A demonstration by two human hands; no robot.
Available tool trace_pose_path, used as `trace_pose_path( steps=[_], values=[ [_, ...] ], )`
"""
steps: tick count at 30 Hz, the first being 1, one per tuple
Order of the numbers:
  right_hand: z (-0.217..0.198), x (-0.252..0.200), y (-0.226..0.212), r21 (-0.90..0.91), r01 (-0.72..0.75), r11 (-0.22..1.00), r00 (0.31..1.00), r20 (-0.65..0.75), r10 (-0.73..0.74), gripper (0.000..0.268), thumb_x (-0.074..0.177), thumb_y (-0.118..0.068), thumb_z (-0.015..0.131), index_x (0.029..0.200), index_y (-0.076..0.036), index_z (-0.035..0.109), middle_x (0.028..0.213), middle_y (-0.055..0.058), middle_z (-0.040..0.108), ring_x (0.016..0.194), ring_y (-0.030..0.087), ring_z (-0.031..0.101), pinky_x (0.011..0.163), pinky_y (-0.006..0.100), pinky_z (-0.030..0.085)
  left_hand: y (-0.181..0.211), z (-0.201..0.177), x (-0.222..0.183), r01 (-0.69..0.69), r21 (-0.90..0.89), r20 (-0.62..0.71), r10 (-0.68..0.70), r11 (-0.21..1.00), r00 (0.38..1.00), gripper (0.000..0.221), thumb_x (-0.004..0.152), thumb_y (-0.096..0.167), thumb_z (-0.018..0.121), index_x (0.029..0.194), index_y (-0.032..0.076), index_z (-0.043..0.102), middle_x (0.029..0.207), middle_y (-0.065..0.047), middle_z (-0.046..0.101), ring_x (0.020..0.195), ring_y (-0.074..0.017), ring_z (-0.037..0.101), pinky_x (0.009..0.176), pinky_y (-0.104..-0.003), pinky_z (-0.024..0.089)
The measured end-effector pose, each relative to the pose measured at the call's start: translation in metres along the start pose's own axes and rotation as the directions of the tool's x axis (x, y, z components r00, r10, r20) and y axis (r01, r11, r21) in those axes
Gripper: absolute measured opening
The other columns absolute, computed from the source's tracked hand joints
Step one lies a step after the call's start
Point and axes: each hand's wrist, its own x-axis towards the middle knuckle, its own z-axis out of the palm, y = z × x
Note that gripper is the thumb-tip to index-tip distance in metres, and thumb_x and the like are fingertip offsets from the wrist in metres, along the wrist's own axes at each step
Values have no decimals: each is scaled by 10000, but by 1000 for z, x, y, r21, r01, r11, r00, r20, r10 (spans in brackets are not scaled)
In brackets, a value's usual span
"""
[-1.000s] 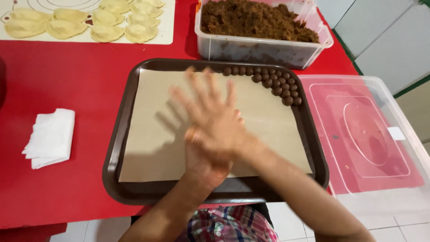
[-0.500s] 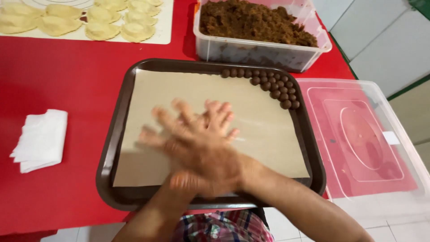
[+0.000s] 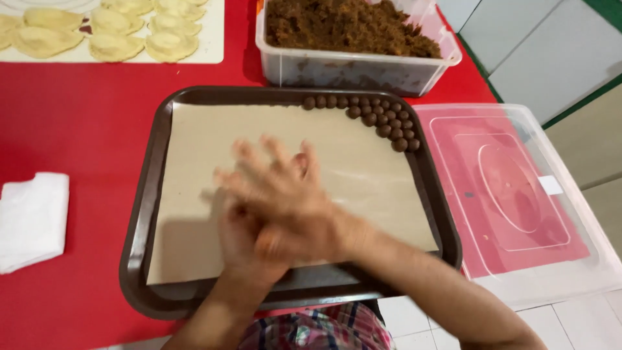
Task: Rolling small portions of food filling into uniform balls and arranging them on a tray.
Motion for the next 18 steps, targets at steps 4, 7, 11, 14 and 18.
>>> trace_pose_path(
  steps=[4,7,11,14,18],
  values=[
    [-13,8,51,96,-245,965,967,92,236,738,926,-714,155,1594,-417,256,1747,67,33,1601,417,-70,1140,765,-107,-11,5,3,138,-175,-168,-168,975,971,564,1044,514,467,1185,9,675,1165,-157,712,1148,-293,664,1027,-462,485],
    [-24,1,73,412,-275,868,950,-21,311,967,885,-909,-33,1619,-333,220,1771,78,38,1645,433,-73,1167,752,-187,-7,23,5,175,-186,-250,-219,967,943,672,1035,543,399,1389,-11,539,1381,-206,603,1291,-319,569,1119,-462,428],
    [-11,14,79,125,-310,942,951,35,308,981,883,-770,-132,1631,-250,231,1733,106,0,1598,373,-131,1168,678,-238,-21,9,10,167,-270,-263,-240,948,934,540,1059,550,439,1137,39,596,1127,-191,687,1180,-315,628,1125,-470,426],
    [15,23,37,-630,42,776,982,169,84,695,1051,-745,246,1655,-439,90,1722,135,23,1561,478,62,1090,866,155,-32,-26,12,-25,-81,83,31,996,996,392,986,404,666,1214,91,723,1269,-164,716,1052,-314,726,705,-442,620],
    [4,7,23,-483,-8,876,983,156,95,763,972,-555,427,1652,-393,120,1728,135,72,1568,480,64,1109,855,94,-56,47,31,-797,-556,-37,951,235,306,870,880,447,491,1633,301,82,1784,-67,-134,1618,-401,-152,1208,-686,-55]
  ],
)
